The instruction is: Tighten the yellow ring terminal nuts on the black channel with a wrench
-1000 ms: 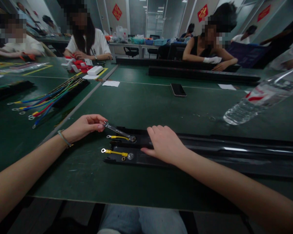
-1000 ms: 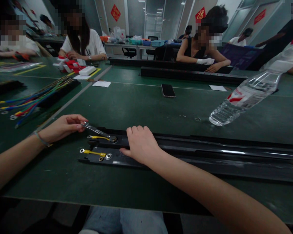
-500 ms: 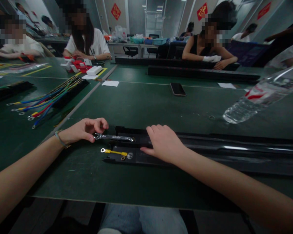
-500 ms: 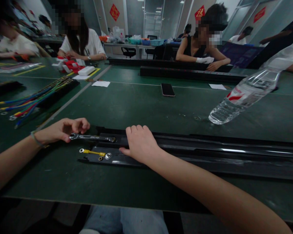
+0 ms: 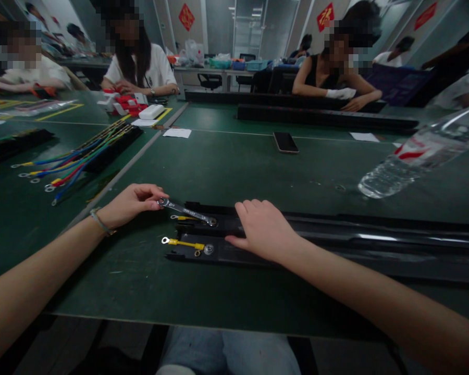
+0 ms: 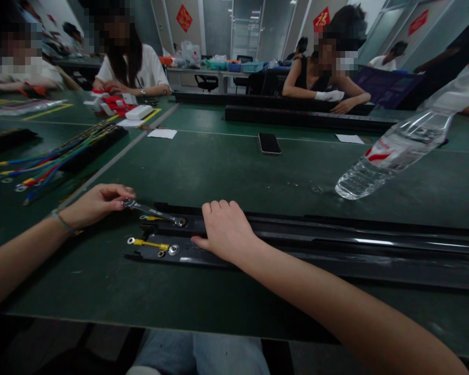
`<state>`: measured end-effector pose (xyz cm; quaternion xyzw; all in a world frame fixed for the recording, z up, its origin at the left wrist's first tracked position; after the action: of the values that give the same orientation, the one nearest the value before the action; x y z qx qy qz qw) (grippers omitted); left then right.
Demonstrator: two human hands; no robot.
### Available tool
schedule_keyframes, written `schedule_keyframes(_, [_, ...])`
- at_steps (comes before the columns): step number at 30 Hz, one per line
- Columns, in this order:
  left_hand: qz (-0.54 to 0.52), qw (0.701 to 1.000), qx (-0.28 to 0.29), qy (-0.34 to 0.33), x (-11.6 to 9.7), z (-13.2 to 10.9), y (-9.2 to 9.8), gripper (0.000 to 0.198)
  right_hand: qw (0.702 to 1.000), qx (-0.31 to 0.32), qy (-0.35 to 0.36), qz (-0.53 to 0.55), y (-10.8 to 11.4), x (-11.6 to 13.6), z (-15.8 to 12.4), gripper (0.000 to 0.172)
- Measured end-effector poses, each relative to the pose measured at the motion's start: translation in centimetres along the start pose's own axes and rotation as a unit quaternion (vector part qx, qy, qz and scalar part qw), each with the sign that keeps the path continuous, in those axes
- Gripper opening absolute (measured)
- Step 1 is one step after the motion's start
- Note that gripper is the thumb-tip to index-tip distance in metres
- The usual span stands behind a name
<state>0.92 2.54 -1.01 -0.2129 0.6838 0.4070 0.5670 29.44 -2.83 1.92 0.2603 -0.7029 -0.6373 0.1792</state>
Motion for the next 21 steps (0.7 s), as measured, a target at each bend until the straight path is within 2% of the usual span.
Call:
schedule_keyframes(6, [0.012, 0.998, -0.052, 0.014, 0.23, 0.20, 0.06, 0.015, 1.000, 0.000, -0.004, -0.005, 0.03, 0.04, -0.03, 0.051])
schedule_keyframes(12, [0.031, 0.998, -0.054, 0.025, -0.04, 0.09, -0.02, 0.017, 1.000, 0.006, -0.003, -0.004, 0.04, 0.04, 0.07, 0.054])
schedule_keyframes(18, [-0.014, 0.998, 0.052, -0.031, -0.04, -0.14, 0.15, 0.013, 1.000, 0.008, -0.004, -0.003, 0.06, 0.06, 0.02, 0.053])
schedule_keyframes(21, [-0.034, 0.994, 0.098, -0.043, -0.09, -0.19, -0.15, 0.020, 1.000, 0.007, -0.003, -0.002, 0.01, 0.03, 0.02, 0.054])
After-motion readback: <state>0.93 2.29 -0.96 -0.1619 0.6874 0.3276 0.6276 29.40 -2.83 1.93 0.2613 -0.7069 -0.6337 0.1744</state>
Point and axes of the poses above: each hand's wrist, its own z-axis towards the middle knuckle, its own y-axis out of the back of the hand, x = y × z, the point moved 2 cm from there along z, towards the middle knuckle, and after that the axes turned 15 degrees about x, right-handed, at the moved point
